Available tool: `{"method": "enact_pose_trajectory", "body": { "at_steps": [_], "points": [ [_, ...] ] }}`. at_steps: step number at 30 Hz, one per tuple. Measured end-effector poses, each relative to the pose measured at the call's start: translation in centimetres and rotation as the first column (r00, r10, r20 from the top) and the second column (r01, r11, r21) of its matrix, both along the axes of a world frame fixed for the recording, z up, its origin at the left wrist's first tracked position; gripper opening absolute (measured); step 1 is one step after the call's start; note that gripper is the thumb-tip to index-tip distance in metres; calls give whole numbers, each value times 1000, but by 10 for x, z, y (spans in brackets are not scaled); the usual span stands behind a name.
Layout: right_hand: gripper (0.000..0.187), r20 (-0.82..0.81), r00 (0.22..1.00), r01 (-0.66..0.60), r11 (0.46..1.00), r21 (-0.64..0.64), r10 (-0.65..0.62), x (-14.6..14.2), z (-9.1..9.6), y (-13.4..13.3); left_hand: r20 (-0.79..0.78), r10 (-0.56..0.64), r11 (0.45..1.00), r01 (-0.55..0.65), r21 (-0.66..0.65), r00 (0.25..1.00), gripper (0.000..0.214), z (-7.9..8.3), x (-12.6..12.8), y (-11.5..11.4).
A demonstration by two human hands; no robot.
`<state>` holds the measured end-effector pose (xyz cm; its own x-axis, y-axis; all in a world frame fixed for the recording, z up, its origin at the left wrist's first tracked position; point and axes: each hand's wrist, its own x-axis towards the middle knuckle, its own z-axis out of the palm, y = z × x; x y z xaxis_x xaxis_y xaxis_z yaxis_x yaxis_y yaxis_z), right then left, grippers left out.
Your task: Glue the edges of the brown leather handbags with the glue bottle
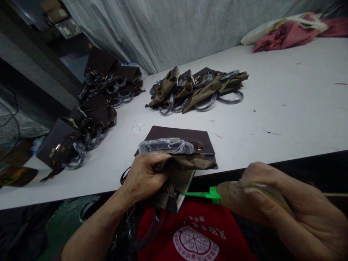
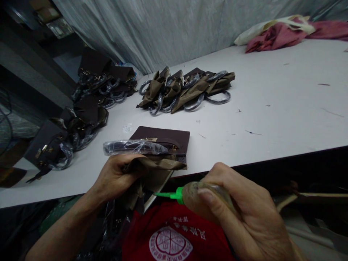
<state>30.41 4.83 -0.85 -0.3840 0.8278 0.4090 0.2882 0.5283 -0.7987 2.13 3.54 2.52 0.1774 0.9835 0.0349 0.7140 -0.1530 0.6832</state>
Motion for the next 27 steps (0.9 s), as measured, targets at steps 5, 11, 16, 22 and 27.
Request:
{"method": "enact_pose_trajectory", "body": {
  "at_steps": [5,11,16,22,27],
  "points": [
    [12,22,999,38,999,14,-39,2,2,1,-3,-8,1000,8,13,1000,17,-1,0,-2],
    [13,-35,999,0,1000,-26,-1,1,5,-5,-12,-15,999,15,28,1000,15,-5,0,-5],
    [12,-10,997,-77,995,-60,76,2,10,-13,-22,-21,998,22,55,1000,13,-6,0,-6],
    [10,-4,997,-80,994,-80,80,3,11,-14,-37,-11,999,12,41,999,16,-5,2,-6],
    [7,27,999,-20,1000,-16,20,2,8,-13,-7,-37,998,37,45,999,15,-3,3,-6]
  ]
}}
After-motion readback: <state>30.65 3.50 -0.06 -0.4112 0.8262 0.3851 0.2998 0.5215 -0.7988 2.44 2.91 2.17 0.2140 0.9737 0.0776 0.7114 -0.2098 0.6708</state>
